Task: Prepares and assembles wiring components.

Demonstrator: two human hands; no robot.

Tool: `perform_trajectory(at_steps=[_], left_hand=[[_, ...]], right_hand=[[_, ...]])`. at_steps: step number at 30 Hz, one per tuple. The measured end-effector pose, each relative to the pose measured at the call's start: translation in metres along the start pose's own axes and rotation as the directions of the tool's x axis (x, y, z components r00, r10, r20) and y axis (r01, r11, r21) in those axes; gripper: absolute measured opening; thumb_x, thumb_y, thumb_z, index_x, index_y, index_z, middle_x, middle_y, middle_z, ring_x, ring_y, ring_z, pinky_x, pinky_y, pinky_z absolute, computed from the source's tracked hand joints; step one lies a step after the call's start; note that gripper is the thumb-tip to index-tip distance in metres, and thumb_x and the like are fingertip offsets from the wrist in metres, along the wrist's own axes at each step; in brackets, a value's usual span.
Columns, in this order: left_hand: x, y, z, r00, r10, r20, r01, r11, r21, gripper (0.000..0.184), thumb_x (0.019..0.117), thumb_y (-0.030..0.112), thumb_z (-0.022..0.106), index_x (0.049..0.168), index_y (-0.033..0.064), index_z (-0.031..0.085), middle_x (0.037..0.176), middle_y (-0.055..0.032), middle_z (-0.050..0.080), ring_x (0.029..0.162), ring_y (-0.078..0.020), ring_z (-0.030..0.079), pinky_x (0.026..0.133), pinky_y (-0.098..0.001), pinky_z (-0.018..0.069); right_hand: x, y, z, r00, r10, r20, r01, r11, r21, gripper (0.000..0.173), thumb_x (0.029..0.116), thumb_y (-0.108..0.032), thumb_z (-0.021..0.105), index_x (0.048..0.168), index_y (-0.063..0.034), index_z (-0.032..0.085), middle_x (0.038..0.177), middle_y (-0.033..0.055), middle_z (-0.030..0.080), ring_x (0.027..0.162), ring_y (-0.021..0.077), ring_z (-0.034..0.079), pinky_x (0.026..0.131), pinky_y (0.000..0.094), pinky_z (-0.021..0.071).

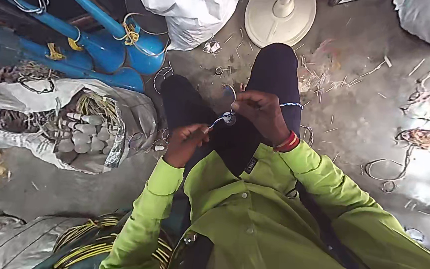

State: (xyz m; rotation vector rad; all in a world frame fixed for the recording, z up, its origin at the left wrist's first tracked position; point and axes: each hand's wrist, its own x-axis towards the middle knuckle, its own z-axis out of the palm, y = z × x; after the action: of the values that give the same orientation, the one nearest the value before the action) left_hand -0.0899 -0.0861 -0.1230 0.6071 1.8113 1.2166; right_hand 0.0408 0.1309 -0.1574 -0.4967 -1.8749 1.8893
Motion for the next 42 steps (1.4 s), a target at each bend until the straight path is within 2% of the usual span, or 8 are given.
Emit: perform_trajectory(at_steps=[3,7,11,21,26,32,37,42], left_hand=[[-0.005,-0.003,0.003,1.0,0.012,-0.019,-0.013,0.999,-0.03,0.023,0.1047,0.014,0.056,0.117,0.004,0.073,0.082,0.0017,0.07,0.063,-0.003,0.058,0.059,-0.0185,0.0493],[-0.008,-0.005,0.009,1.0,0.007,-0.015,-0.009,0.996,-0.091,0.023,0.1039,0.015,0.056,0.115,0.0045,0.074,0.082,0.0019,0.07,0.065,-0.0037,0.057,0.061,-0.0193,0.0489],[-0.01,-0.003,0.009,0.999,-0.028,-0.016,0.028,0.999,-0.046,0.022,0.1034,0.016,0.057,0.114,0.0064,0.074,0.084,0.0017,0.071,0.065,-0.0034,0.059,0.06,-0.0194,0.0505],[-0.007,0.0,0.016,0.998,-0.042,-0.043,0.04,0.998,-0.053,0.019,0.1008,0.011,0.06,0.11,0.0034,0.074,0.084,0.0018,0.072,0.069,-0.0025,0.062,0.065,-0.0195,0.0529],[-0.007,0.0,0.018,0.999,-0.02,-0.043,0.017,0.998,-0.052,0.019,0.1002,0.01,0.06,0.11,0.0036,0.074,0.085,0.0013,0.073,0.07,-0.0026,0.063,0.066,-0.0197,0.0532],[-0.007,0.002,0.02,0.998,-0.033,-0.049,0.032,0.999,-0.02,0.018,0.1002,0.01,0.061,0.11,0.0036,0.075,0.086,0.0012,0.074,0.07,-0.0021,0.063,0.066,-0.0196,0.0529],[-0.007,0.003,0.021,0.998,-0.045,-0.054,0.044,0.999,-0.029,0.018,0.1004,0.009,0.06,0.11,0.0033,0.075,0.089,0.0005,0.074,0.072,-0.0026,0.064,0.067,-0.0199,0.054],[-0.006,0.008,0.023,0.992,-0.095,-0.078,0.093,0.995,-0.022,0.017,0.0997,0.007,0.061,0.108,0.0043,0.075,0.085,0.0027,0.073,0.07,-0.0012,0.063,0.065,-0.0185,0.0528]], right_hand=[[0.0,0.001,0.003,0.999,-0.022,-0.031,0.02,0.998,-0.065,0.016,0.0968,-0.008,0.068,0.108,0.0021,0.073,0.093,0.002,0.075,0.08,0.0016,0.068,0.074,0.0203,0.0585],[0.003,0.004,0.005,0.996,-0.071,-0.062,0.064,0.992,-0.109,0.029,0.0935,-0.006,0.072,0.119,0.005,0.066,0.098,0.0078,0.075,0.083,0.01,0.072,0.075,0.0265,0.0618],[0.001,0.007,0.005,0.985,-0.164,-0.056,0.151,0.97,-0.193,0.021,0.0937,-0.006,0.071,0.111,0.0043,0.069,0.096,0.0069,0.074,0.083,0.0072,0.07,0.075,0.0239,0.0603],[0.0,0.006,0.003,0.988,-0.155,-0.028,0.146,0.97,-0.196,0.028,0.0961,-0.005,0.067,0.122,0.0051,0.068,0.102,0.0092,0.075,0.087,0.0091,0.071,0.078,0.0257,0.0601],[0.0,0.007,0.002,0.985,-0.169,-0.033,0.16,0.971,-0.176,0.021,0.0965,-0.005,0.067,0.115,0.0054,0.068,0.101,0.0088,0.072,0.088,0.0082,0.069,0.079,0.0247,0.0591],[0.001,0.011,0.0,0.992,-0.13,-0.002,0.127,0.972,-0.197,0.028,0.1001,-0.008,0.062,0.124,0.0043,0.068,0.105,0.0106,0.073,0.091,0.009,0.069,0.083,0.0259,0.059],[0.002,0.005,-0.003,0.997,-0.075,-0.003,0.074,0.992,-0.102,0.046,0.0956,-0.006,0.068,0.137,0.0079,0.055,0.106,0.0119,0.073,0.09,0.0138,0.071,0.081,0.0297,0.0611],[0.001,0.009,-0.004,0.996,-0.081,-0.024,0.081,0.997,0.0,0.016,0.0912,-0.001,0.071,0.106,0.0058,0.07,0.097,0.0076,0.074,0.084,0.0086,0.07,0.078,0.0257,0.0614]])
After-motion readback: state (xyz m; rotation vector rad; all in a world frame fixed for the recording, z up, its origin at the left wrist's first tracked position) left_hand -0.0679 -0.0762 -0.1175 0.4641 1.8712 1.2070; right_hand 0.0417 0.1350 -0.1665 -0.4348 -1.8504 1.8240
